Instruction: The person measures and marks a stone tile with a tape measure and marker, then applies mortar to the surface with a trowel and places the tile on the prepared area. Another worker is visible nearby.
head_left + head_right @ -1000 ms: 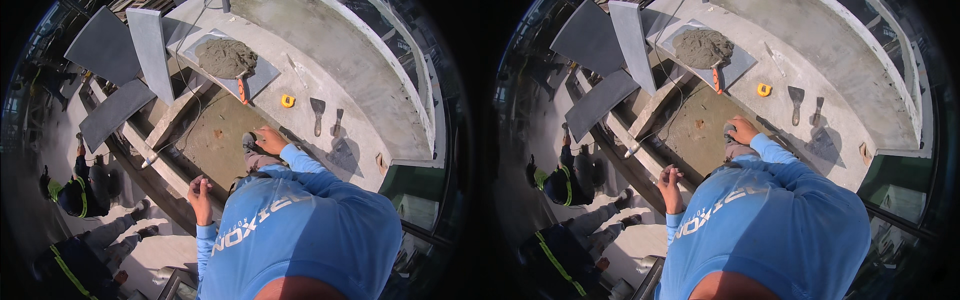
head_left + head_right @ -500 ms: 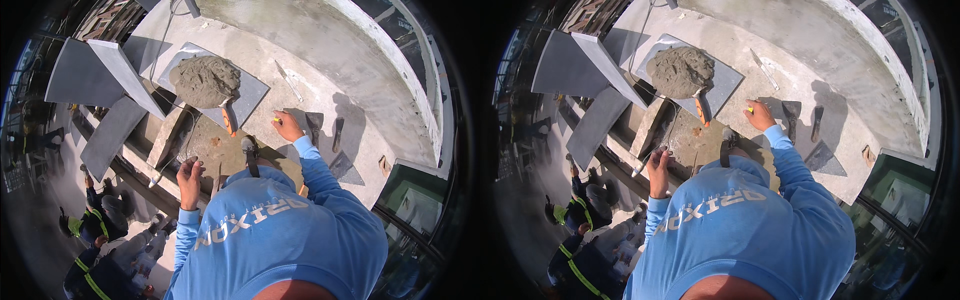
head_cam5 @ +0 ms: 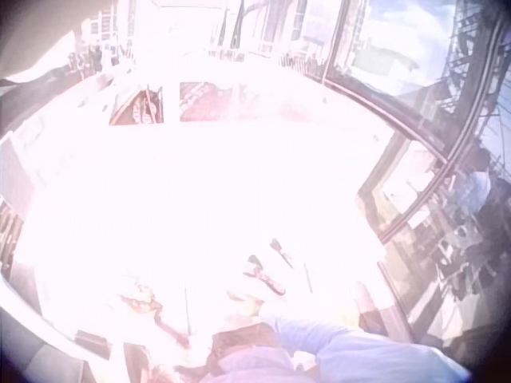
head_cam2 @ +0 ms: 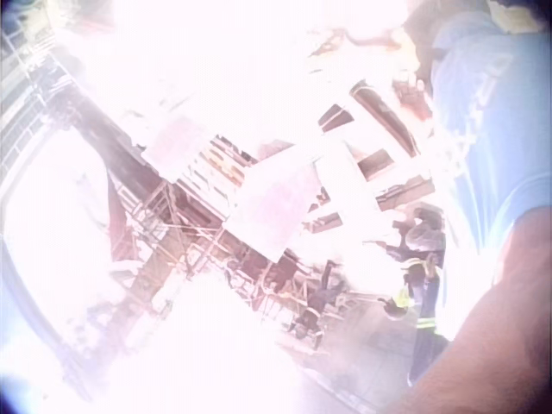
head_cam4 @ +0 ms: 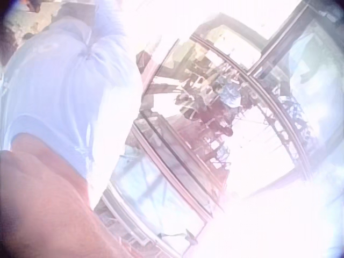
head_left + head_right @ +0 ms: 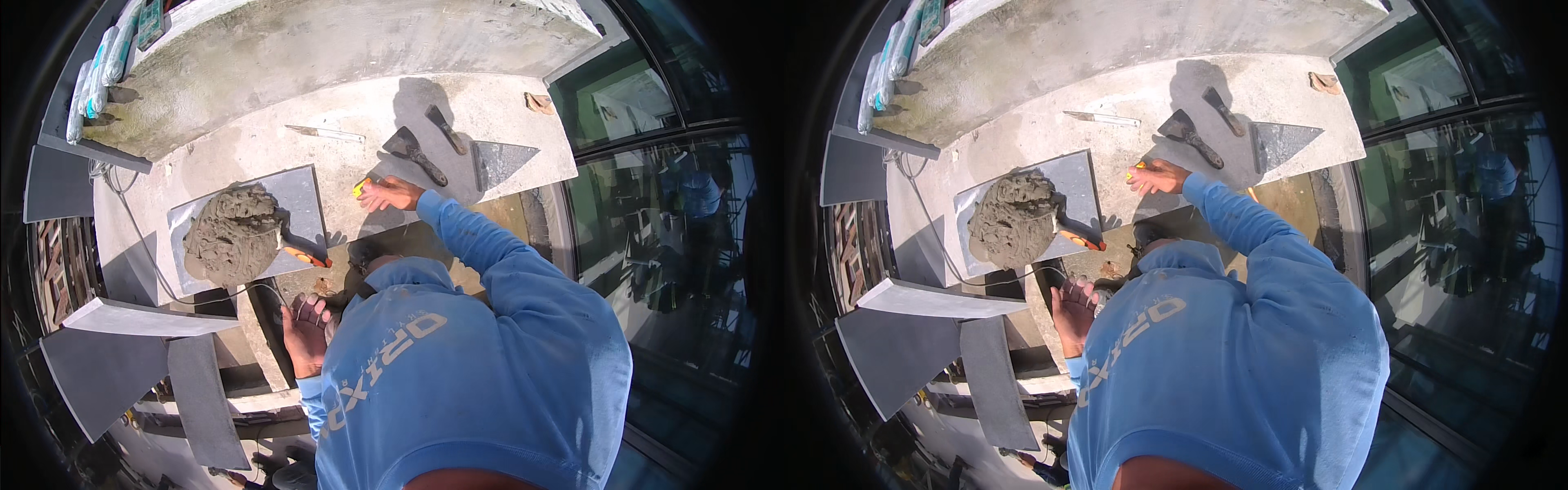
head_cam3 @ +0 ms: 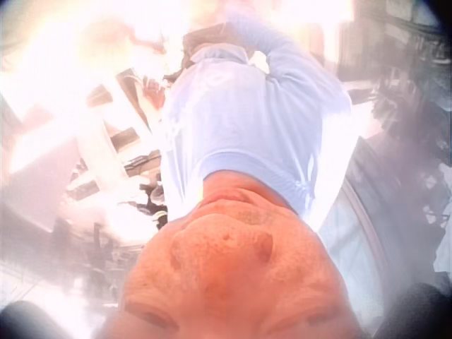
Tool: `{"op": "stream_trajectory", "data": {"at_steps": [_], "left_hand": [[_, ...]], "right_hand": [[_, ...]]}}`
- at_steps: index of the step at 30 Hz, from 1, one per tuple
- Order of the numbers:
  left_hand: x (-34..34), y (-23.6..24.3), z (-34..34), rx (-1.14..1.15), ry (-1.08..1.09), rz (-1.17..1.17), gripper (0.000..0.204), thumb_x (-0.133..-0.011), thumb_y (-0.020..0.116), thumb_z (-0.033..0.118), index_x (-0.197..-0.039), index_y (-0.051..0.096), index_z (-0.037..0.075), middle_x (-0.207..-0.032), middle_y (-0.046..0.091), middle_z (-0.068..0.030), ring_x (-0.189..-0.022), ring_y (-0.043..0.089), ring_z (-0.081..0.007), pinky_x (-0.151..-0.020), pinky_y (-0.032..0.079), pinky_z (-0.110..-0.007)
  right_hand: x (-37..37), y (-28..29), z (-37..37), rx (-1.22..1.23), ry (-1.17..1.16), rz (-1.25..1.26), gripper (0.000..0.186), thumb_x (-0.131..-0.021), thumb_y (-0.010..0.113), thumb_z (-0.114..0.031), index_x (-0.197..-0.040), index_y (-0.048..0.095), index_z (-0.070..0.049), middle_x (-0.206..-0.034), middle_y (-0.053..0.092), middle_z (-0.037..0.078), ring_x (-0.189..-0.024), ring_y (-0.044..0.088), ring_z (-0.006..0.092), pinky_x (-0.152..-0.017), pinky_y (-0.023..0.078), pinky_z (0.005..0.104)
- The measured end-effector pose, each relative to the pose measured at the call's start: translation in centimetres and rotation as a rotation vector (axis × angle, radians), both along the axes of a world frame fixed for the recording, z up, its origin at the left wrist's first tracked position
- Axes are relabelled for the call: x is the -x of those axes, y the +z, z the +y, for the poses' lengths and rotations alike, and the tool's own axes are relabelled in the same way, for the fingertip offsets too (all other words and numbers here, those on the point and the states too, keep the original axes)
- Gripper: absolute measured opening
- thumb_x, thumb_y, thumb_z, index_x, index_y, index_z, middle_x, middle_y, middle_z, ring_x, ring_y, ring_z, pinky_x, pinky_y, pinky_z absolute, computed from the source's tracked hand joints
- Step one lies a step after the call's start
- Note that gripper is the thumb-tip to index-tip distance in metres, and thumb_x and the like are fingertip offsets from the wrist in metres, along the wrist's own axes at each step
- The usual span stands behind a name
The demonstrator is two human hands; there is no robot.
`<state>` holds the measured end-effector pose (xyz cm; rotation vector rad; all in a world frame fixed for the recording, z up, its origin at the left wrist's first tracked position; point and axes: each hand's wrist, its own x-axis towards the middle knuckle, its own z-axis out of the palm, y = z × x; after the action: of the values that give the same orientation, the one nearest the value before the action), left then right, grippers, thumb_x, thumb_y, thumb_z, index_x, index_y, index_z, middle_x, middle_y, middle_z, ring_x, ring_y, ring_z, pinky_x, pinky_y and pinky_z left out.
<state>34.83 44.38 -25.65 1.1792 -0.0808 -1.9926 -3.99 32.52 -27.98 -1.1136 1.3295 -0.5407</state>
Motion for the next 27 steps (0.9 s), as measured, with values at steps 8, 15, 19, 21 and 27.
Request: {"op": "stream_trajectory", "data": {"at_steps": [8,15,19,21,27], "left_hand": [[9.4,18.2,-5.4,0.803,-1.149,0.546,0.092,-0.098,0.022,0.073,-0.156,0.027,0.001,-0.161,0.029,-0.0195,-0.148,0.030,-0.0335,-0.115,0.030,-0.048],[10.7,7.2,-3.8,0.304,-1.275,0.463,0.090,-0.099,0.032,0.071,-0.155,0.029,0.001,-0.160,0.029,-0.0211,-0.147,0.028,-0.0376,-0.111,0.037,-0.053],[12.4,9.6,-5.9,0.420,-1.338,0.417,0.085,-0.100,0.037,0.067,-0.154,0.032,0.002,-0.159,0.031,-0.0218,-0.144,0.034,-0.0373,-0.107,0.042,-0.053],[13.0,8.9,-7.1,0.359,-1.252,0.271,0.076,-0.100,0.052,0.057,-0.147,0.040,-0.001,-0.150,0.045,-0.0214,-0.135,0.047,-0.0318,-0.103,0.046,-0.048],[6.8,6.8,-8.8,0.419,-0.939,-0.110,0.076,-0.097,0.060,0.053,-0.148,0.041,0.000,-0.133,0.060,-0.0136,-0.115,0.061,-0.0212,-0.092,0.053,-0.034]], "right_hand": [[11.9,26.6,2.9,0.678,-0.592,0.873,0.092,-0.099,0.022,-0.073,-0.142,0.052,0.002,-0.145,0.049,0.027,-0.137,0.046,0.0351,-0.114,0.034,0.0440],[12.4,23.8,13.0,0.133,-0.393,0.338,0.092,-0.099,0.018,-0.075,-0.148,0.045,-0.002,-0.145,0.052,0.015,-0.130,0.050,0.0276,-0.111,0.037,0.0411],[14.3,33.5,9.7,0.778,-0.485,0.403,0.087,-0.101,0.020,-0.071,-0.152,0.040,-0.003,-0.151,0.048,0.013,-0.137,0.047,0.0281,-0.110,0.040,0.0422],[18.0,37.5,8.9,1.045,-0.637,0.517,0.082,-0.102,0.024,-0.066,-0.153,0.038,-0.003,-0.148,0.050,0.013,-0.129,0.049,0.0254,-0.105,0.041,0.0399],[16.2,20.1,-3.6,0.784,-0.689,0.157,0.070,-0.105,0.035,-0.052,-0.156,0.031,-0.005,-0.140,0.055,0.014,-0.106,0.055,0.0174,-0.087,0.047,0.0331]]}}
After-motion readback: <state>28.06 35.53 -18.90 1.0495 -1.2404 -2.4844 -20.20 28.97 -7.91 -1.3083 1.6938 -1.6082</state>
